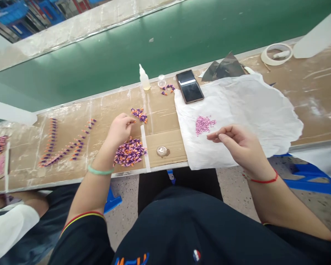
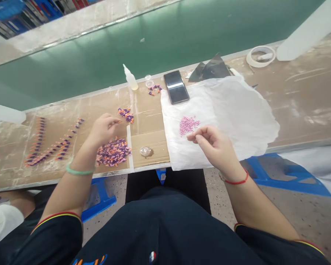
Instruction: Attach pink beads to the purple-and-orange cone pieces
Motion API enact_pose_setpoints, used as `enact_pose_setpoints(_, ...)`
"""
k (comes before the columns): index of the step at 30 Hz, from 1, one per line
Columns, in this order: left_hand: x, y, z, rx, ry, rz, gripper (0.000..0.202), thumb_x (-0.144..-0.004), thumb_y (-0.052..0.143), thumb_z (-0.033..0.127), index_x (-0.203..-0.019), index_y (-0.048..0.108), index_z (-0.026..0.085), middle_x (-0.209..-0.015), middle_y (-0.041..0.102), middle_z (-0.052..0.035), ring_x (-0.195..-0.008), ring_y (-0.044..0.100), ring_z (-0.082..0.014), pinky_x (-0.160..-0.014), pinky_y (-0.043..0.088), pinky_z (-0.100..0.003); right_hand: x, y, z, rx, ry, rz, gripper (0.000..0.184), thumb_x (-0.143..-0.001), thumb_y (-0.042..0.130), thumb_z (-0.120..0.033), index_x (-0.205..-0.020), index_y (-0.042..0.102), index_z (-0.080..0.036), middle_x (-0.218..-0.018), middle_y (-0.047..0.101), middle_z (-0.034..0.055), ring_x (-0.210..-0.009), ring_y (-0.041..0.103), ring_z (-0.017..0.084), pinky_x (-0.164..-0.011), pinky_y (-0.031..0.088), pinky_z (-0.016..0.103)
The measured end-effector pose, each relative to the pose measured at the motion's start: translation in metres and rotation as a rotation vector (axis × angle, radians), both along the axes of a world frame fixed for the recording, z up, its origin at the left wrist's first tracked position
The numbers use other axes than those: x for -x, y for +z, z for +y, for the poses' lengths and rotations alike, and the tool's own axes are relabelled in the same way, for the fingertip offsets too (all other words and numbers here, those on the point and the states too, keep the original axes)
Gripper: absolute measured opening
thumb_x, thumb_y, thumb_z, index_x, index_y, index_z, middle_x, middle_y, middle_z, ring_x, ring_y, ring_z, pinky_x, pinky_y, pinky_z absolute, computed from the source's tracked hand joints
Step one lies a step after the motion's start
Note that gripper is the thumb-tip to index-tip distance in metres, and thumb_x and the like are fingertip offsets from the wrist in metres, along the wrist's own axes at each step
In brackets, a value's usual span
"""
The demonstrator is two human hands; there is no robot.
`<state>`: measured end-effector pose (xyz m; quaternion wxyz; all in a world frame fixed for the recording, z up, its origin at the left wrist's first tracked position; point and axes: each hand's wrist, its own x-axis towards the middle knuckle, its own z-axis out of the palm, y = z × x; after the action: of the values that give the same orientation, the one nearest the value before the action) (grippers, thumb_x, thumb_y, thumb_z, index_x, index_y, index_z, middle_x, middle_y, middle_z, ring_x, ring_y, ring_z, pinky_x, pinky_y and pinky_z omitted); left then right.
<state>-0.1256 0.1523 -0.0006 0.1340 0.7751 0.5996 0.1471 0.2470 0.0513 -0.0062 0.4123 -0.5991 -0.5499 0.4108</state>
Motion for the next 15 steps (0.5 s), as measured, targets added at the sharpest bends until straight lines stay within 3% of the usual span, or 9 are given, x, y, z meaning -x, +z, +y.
enact_pose_setpoints(4, -0.008, 0.015, -0.029, -0.012, 0.09, -0.314, 0.015, -0.08, 0.065, 0.029, -0.085, 0.075, 0.02, -0.07, 0.055, -0.0014, -0.065, 0.051, -0.0163, -0.063, 0.045, -0.029, -0.014, -0.009, 0.002, -0.043, -0.077, 0.004, 0.007, -0.088, 0.06, -0.029, -0.087, 0.061, -0.022, -0.092, 0.077, 0.0062, -0.09, 0.074, 0.022, -0.085, 0.06, 0.041)
enact_pose_setpoints(8, -0.027, 0.025, -0.06, 0.212, 0.221, -0.735, 0.017, -0.072, 0.074, 0.033, -0.083, 0.074, 0.02, -0.055, 0.047, 0.0035, -0.05, 0.041, -0.0111, -0.049, 0.034, -0.024, -0.026, -0.025, 0.01, -0.125, -0.023, -0.214, 0.009, -0.087, 0.056, -0.027, -0.087, 0.064, -0.021, -0.095, 0.074, 0.0072, -0.094, 0.07, 0.024, -0.082, 0.057, 0.042)
enact_pose_setpoints(12, -0.048, 0.019, -0.083, 0.418, 0.238, -1.001, 0.023, -0.069, 0.08, 0.037, -0.076, 0.067, 0.019, -0.053, 0.048, 0.0038, -0.045, 0.04, -0.009, -0.044, 0.032, -0.021, -0.027, -0.039, 0.02, -0.252, 0.097, -0.555, 0.009, -0.085, 0.055, -0.022, -0.08, 0.062, -0.021, -0.09, 0.069, 0.0095, -0.092, 0.061, 0.028, -0.086, 0.05, 0.048)
enact_pose_setpoints(15, -0.061, 0.007, -0.097, 0.384, 0.221, -1.028, 0.024, -0.076, 0.078, 0.04, -0.075, 0.066, 0.019, -0.054, 0.049, 0.0032, -0.048, 0.042, -0.0095, -0.046, 0.035, -0.02, -0.022, -0.046, 0.027, -0.29, 0.112, -0.657, 0.008, -0.085, 0.057, -0.02, -0.078, 0.06, -0.022, -0.09, 0.068, 0.0103, -0.092, 0.058, 0.029, -0.088, 0.046, 0.049)
